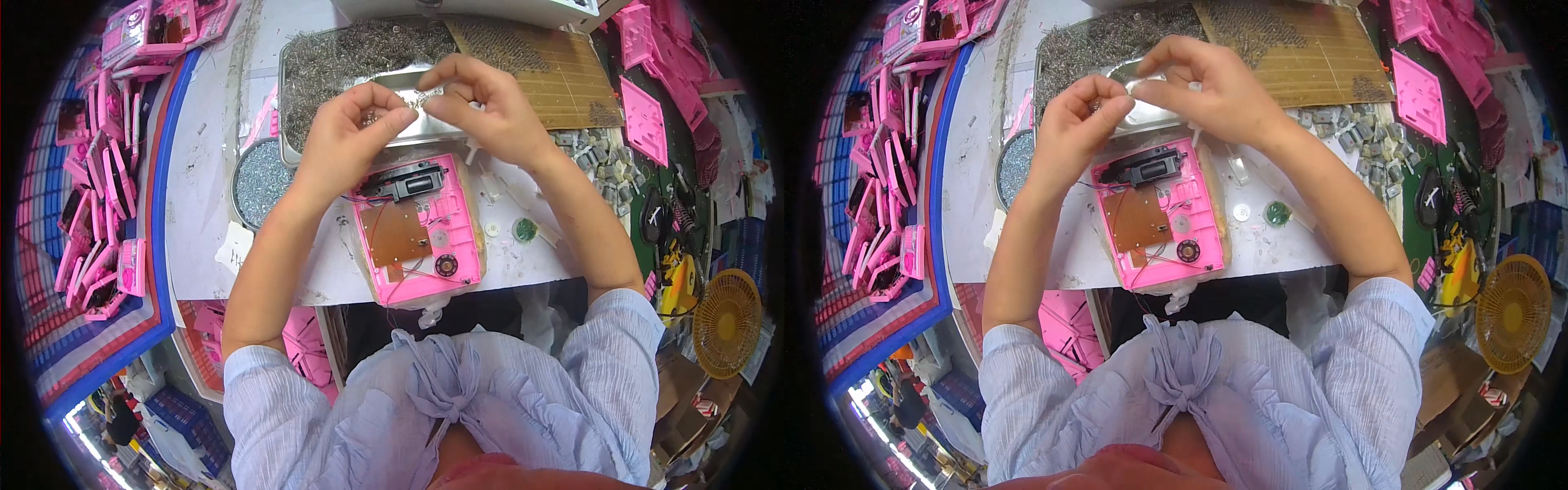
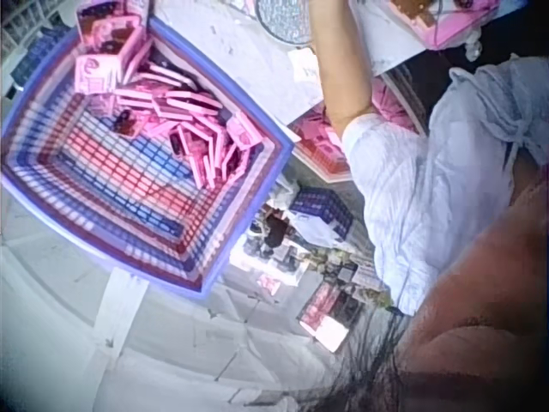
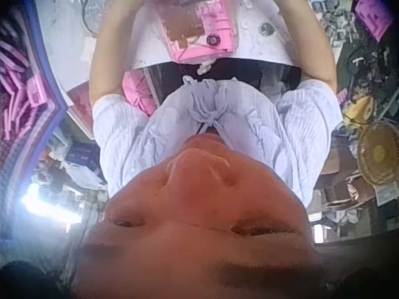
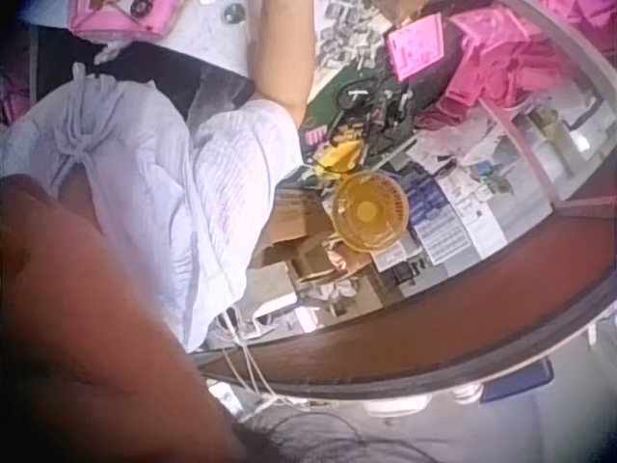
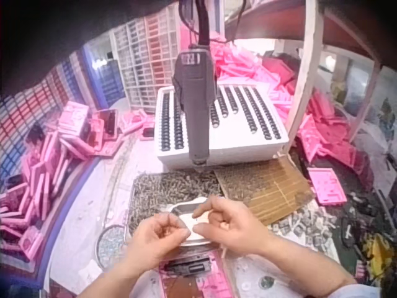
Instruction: Assembling electronic toy components by soldering wires and screwing parts together on a factory workbench.
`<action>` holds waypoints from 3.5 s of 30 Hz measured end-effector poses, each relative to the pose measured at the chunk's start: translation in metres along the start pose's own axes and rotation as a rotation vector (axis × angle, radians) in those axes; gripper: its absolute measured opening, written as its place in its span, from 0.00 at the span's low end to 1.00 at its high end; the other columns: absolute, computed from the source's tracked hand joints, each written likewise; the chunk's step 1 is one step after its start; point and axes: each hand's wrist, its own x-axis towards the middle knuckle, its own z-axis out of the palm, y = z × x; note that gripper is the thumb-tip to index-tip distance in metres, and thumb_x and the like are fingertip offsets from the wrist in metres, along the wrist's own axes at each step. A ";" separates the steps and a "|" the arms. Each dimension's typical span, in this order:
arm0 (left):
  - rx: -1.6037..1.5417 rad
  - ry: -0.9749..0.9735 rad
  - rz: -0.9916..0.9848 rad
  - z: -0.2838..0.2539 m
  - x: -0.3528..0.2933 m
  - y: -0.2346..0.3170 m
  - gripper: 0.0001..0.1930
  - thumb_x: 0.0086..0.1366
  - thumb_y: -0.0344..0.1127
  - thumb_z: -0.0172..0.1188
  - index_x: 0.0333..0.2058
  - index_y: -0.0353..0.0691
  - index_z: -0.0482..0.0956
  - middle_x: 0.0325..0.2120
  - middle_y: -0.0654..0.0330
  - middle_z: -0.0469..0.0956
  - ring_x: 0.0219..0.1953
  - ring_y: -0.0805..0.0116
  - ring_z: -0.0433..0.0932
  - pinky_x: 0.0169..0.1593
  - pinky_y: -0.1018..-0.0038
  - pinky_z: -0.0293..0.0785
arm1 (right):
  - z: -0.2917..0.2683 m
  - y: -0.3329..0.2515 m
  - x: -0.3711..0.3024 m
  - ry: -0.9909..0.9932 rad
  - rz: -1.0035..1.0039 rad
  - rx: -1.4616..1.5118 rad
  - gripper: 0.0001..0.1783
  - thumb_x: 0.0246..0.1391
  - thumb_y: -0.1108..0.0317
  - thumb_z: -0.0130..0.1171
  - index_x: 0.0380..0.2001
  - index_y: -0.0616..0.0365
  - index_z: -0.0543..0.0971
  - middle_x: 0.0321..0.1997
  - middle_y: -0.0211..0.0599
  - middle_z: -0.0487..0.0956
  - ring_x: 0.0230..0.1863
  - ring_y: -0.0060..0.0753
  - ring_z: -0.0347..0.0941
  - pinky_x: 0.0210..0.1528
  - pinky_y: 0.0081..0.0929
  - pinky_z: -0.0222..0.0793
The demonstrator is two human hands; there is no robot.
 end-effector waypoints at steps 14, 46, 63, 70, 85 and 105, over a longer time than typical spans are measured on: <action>-0.082 0.063 0.119 0.006 -0.010 -0.009 0.11 0.70 0.37 0.64 0.34 0.35 0.81 0.20 0.70 0.73 0.20 0.83 0.66 0.24 0.82 0.61 | 0.011 0.001 0.001 -0.023 0.033 0.116 0.22 0.70 0.52 0.53 0.28 0.61 0.76 0.22 0.27 0.69 0.27 0.20 0.63 0.31 0.25 0.61; -0.543 -0.230 -0.624 -0.020 0.008 0.003 0.15 0.74 0.44 0.53 0.28 0.44 0.72 0.16 0.77 0.60 0.16 0.85 0.52 0.19 0.81 0.46 | 0.008 -0.001 0.002 0.048 -0.141 -0.349 0.10 0.62 0.63 0.62 0.34 0.59 0.76 0.23 0.32 0.74 0.23 0.29 0.69 0.28 0.29 0.65; 0.262 -0.226 -0.440 -0.014 0.038 -0.002 0.21 0.70 0.51 0.57 0.24 0.41 0.78 0.13 0.73 0.61 0.13 0.82 0.52 0.18 0.78 0.45 | -0.002 0.030 0.006 -0.019 -0.686 -0.674 0.09 0.51 0.73 0.67 0.35 0.55 0.77 0.22 0.32 0.74 0.23 0.35 0.73 0.27 0.33 0.67; 0.060 -0.193 -0.149 -0.005 0.019 -0.008 0.22 0.75 0.55 0.53 0.34 0.41 0.79 0.15 0.77 0.59 0.17 0.85 0.55 0.20 0.80 0.46 | 0.001 0.021 0.001 -0.031 -0.029 0.018 0.10 0.60 0.68 0.62 0.42 0.62 0.78 0.22 0.31 0.73 0.26 0.20 0.69 0.30 0.25 0.65; 1.152 -0.175 -0.048 -0.010 0.041 -0.009 0.25 0.72 0.51 0.51 0.34 0.31 0.83 0.17 0.64 0.74 0.23 0.68 0.72 0.31 0.70 0.73 | -0.001 0.009 0.011 -0.253 -0.416 -0.873 0.14 0.55 0.65 0.57 0.45 0.41 0.80 0.26 0.34 0.81 0.30 0.45 0.81 0.32 0.45 0.75; 0.411 0.045 0.342 0.013 -0.051 0.016 0.28 0.63 0.17 0.58 0.61 0.32 0.61 0.48 0.47 0.79 0.41 0.61 0.87 0.44 0.71 0.84 | 0.034 -0.010 -0.009 -0.268 0.243 0.203 0.21 0.70 0.57 0.54 0.32 0.64 0.81 0.28 0.24 0.78 0.32 0.14 0.70 0.36 0.19 0.67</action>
